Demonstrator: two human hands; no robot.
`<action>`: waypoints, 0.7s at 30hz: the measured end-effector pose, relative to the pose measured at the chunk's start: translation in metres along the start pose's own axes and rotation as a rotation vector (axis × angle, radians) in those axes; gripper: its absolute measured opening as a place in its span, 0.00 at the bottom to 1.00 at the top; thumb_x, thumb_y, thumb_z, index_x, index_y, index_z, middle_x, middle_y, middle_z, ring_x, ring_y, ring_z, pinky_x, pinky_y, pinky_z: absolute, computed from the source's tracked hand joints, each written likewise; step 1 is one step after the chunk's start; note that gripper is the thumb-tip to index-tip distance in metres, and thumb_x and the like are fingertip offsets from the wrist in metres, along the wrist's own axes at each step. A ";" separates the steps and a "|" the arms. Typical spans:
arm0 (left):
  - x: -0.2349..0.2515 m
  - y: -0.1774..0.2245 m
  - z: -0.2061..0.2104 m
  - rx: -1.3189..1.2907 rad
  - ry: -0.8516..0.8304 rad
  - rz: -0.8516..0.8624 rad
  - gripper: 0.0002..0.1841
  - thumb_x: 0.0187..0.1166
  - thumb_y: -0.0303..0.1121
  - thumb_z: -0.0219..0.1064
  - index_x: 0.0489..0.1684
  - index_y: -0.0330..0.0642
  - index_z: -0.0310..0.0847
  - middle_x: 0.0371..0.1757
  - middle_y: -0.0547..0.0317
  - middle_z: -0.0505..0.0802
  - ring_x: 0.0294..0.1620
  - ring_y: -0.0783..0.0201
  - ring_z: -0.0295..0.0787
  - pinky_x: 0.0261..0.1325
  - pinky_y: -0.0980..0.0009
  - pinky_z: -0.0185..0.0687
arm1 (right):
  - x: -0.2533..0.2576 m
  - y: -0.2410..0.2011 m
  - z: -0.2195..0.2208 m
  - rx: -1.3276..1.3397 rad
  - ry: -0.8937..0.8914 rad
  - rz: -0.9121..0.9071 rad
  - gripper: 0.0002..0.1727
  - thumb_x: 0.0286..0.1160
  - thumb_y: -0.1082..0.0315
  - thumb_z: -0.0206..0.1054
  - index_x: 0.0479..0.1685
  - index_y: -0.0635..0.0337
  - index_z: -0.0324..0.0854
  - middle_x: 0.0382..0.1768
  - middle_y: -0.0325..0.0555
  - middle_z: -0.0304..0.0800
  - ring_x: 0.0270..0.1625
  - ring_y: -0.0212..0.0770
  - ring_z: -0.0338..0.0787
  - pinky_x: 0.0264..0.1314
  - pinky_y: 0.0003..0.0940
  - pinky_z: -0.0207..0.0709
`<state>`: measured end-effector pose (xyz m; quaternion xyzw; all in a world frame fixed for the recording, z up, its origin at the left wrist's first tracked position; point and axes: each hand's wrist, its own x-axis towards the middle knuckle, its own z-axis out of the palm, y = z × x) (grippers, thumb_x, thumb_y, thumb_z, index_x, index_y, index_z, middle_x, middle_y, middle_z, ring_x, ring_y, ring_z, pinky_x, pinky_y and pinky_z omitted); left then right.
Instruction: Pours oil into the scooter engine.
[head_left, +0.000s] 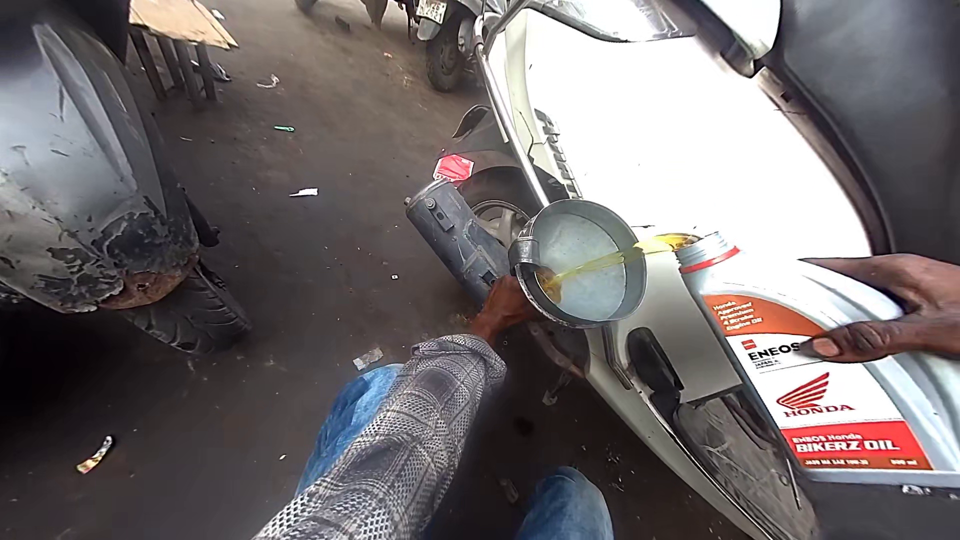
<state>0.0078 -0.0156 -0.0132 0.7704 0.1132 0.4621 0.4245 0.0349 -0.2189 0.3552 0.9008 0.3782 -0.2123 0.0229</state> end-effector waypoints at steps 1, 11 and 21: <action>0.000 -0.001 0.001 0.007 0.024 0.021 0.19 0.68 0.39 0.77 0.42 0.27 0.90 0.41 0.35 0.95 0.47 0.41 0.95 0.55 0.43 0.85 | -0.001 -0.003 0.001 -0.010 0.012 0.018 0.24 0.63 0.89 0.70 0.61 0.63 0.81 0.33 0.49 0.92 0.30 0.41 0.94 0.33 0.28 0.88; 0.000 -0.008 0.008 -0.011 0.027 -0.034 0.20 0.67 0.40 0.78 0.45 0.27 0.89 0.42 0.36 0.95 0.48 0.42 0.95 0.57 0.42 0.85 | 0.010 0.022 -0.004 -0.046 -0.013 -0.082 0.25 0.60 0.78 0.79 0.61 0.59 0.82 0.34 0.48 0.94 0.31 0.42 0.95 0.31 0.31 0.90; 0.002 -0.005 0.004 0.014 0.011 -0.014 0.18 0.69 0.39 0.77 0.41 0.28 0.90 0.40 0.37 0.96 0.46 0.42 0.95 0.54 0.43 0.85 | 0.007 0.015 -0.015 -0.119 -0.079 -0.071 0.22 0.62 0.78 0.78 0.58 0.57 0.82 0.33 0.47 0.94 0.31 0.40 0.95 0.32 0.29 0.89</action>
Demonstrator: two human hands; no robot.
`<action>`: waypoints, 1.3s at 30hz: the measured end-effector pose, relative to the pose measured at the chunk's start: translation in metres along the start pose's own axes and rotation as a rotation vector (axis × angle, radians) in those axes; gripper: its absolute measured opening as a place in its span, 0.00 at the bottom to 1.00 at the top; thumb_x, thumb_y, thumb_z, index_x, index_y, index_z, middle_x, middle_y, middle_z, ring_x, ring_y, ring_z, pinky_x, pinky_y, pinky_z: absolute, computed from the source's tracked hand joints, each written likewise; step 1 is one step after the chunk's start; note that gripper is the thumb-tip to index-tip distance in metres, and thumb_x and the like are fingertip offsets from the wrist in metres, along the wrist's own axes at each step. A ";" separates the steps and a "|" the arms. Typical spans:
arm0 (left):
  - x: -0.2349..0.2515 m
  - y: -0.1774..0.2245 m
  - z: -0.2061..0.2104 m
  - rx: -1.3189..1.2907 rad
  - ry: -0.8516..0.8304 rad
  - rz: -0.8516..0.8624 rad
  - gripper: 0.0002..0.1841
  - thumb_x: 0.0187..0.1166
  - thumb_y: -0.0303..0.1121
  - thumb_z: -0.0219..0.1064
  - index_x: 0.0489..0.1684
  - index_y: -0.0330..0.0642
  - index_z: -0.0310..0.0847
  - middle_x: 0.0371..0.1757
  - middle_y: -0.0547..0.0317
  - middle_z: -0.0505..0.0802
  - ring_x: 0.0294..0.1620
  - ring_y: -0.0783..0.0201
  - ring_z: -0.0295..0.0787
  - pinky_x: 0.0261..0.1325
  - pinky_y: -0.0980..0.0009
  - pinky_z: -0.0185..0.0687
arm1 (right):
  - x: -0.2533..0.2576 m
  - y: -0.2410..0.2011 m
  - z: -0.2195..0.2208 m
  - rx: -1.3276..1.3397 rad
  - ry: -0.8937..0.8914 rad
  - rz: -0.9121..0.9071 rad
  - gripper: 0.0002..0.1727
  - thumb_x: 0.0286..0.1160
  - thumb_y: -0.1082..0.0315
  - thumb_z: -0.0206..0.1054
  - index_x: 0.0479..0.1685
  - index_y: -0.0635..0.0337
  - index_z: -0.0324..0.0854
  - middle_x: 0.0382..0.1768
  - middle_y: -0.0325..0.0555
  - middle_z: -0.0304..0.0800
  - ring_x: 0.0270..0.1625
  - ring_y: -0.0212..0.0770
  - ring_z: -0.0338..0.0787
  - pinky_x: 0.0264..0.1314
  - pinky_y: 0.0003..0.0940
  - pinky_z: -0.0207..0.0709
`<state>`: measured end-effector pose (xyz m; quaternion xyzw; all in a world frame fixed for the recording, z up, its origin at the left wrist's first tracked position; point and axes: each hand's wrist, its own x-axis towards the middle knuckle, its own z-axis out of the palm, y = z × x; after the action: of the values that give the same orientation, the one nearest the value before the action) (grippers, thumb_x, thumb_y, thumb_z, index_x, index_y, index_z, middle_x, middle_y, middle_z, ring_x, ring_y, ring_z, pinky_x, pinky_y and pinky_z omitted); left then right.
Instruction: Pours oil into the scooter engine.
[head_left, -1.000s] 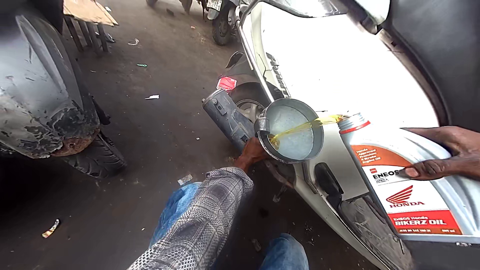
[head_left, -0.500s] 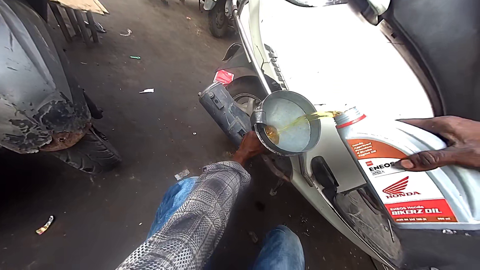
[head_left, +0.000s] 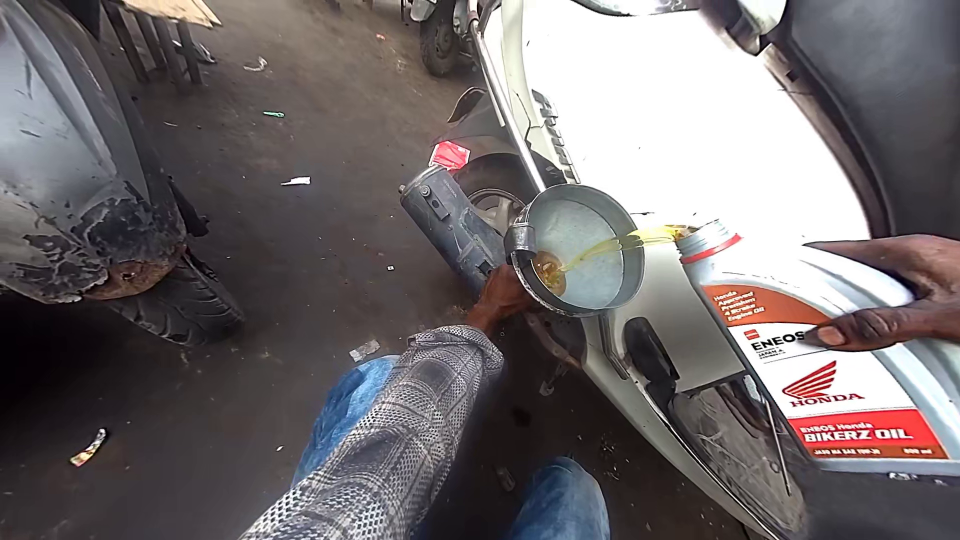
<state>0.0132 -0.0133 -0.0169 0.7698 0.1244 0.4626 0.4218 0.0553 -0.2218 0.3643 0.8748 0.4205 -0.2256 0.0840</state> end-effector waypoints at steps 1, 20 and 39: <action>0.000 0.000 -0.001 -0.004 0.001 0.004 0.18 0.69 0.39 0.76 0.41 0.28 0.91 0.40 0.37 0.96 0.47 0.42 0.95 0.55 0.43 0.85 | 0.001 0.003 -0.002 -0.009 -0.010 -0.008 0.22 0.63 0.76 0.79 0.58 0.56 0.83 0.34 0.46 0.94 0.31 0.40 0.95 0.32 0.29 0.90; -0.002 0.004 -0.008 -0.008 -0.087 -0.040 0.19 0.70 0.40 0.76 0.42 0.27 0.91 0.41 0.35 0.96 0.49 0.40 0.95 0.58 0.41 0.83 | 0.015 0.007 -0.005 -0.112 0.028 -0.061 0.26 0.57 0.71 0.84 0.60 0.53 0.83 0.37 0.42 0.94 0.37 0.39 0.95 0.42 0.36 0.90; -0.002 0.006 -0.006 -0.027 -0.044 -0.054 0.21 0.68 0.41 0.78 0.46 0.28 0.90 0.45 0.37 0.96 0.52 0.43 0.94 0.63 0.44 0.83 | 0.012 0.004 -0.015 -0.271 0.046 -0.050 0.30 0.64 0.62 0.83 0.69 0.47 0.79 0.40 0.44 0.93 0.39 0.39 0.95 0.42 0.42 0.90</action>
<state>0.0059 -0.0150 -0.0124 0.7703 0.1297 0.4358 0.4470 0.0697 -0.2107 0.3720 0.8496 0.4706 -0.1485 0.1862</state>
